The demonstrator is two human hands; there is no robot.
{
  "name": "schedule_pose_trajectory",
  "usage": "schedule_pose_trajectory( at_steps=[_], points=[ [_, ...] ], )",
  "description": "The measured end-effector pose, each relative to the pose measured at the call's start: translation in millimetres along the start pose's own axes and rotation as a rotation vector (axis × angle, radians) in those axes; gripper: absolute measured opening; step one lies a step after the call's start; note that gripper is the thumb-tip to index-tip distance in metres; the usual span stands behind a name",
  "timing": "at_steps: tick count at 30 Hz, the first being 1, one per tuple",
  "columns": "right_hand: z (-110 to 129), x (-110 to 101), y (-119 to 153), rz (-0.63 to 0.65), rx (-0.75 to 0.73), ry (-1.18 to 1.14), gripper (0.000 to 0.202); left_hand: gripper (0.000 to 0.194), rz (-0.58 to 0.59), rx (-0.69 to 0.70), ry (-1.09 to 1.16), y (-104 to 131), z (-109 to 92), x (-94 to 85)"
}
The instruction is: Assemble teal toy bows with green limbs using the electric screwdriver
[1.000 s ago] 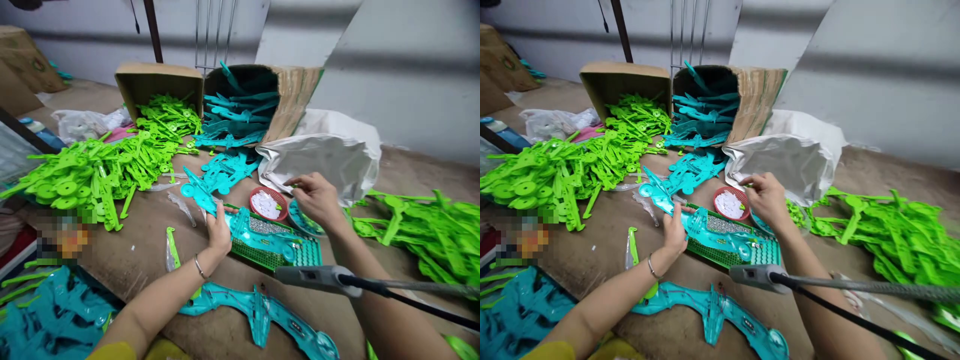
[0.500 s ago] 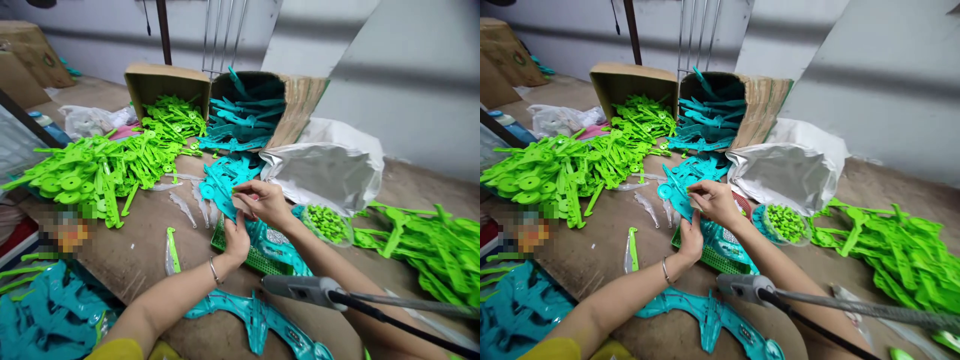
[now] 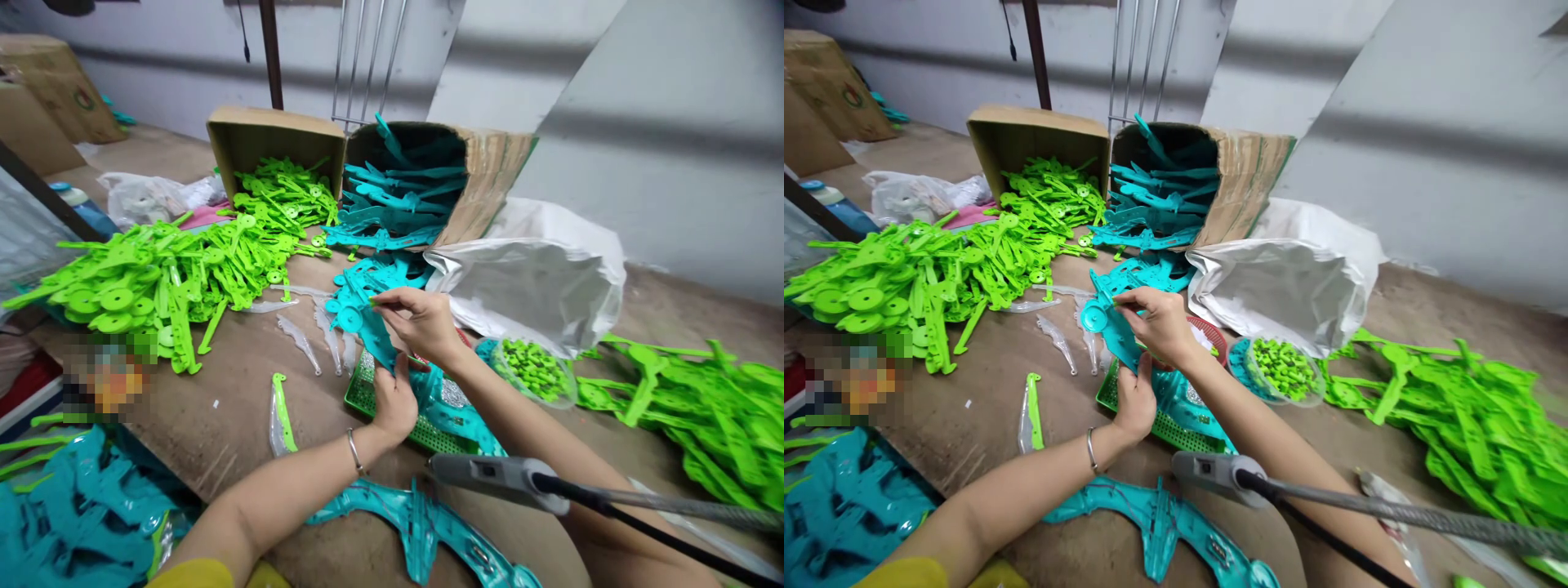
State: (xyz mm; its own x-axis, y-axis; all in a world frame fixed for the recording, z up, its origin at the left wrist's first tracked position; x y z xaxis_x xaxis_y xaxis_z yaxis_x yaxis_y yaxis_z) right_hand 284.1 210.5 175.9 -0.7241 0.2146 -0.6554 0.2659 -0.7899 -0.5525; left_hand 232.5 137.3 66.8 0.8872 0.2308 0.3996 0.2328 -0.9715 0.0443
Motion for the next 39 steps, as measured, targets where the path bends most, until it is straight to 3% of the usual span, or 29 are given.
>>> schedule_pose_trajectory(
  at_steps=[8, 22, 33, 39],
  points=[
    [0.8, -0.3, 2.5, -0.058, -0.084, -0.007, 0.011, 0.047, 0.044, 0.018, -0.005, 2.4, -1.8, 1.1],
    [2.3, -6.1, 9.9, -0.091, 0.008, -0.089, 0.011, 0.051, 0.094, -0.022, -0.045, 12.0, -0.3, 1.0],
    [7.9, -10.9, 10.9, -0.080, -0.025, -0.050, 0.011, 0.046, 0.086, -0.001, 0.012, 15.1, 0.1, -1.3],
    [9.2, -8.6, 10.9, -0.006, -0.075, -0.016, 0.012, 0.046, 0.112, -0.017, -0.056, 17.6, 2.8, -2.5]
  ],
)
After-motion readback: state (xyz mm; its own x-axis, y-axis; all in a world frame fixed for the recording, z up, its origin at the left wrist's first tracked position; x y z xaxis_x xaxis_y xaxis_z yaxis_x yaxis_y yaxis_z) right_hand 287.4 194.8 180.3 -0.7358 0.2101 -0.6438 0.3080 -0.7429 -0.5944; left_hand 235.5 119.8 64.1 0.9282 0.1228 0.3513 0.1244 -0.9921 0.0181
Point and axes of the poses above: each hand's wrist, its own y-axis away from the middle knuckle, its own x-axis out of the palm, z = x × y, the point moved 4 cm from there along -y, towards the middle knuckle, and after that the axes turned 9 degrees about y, right-handed, at the moved point
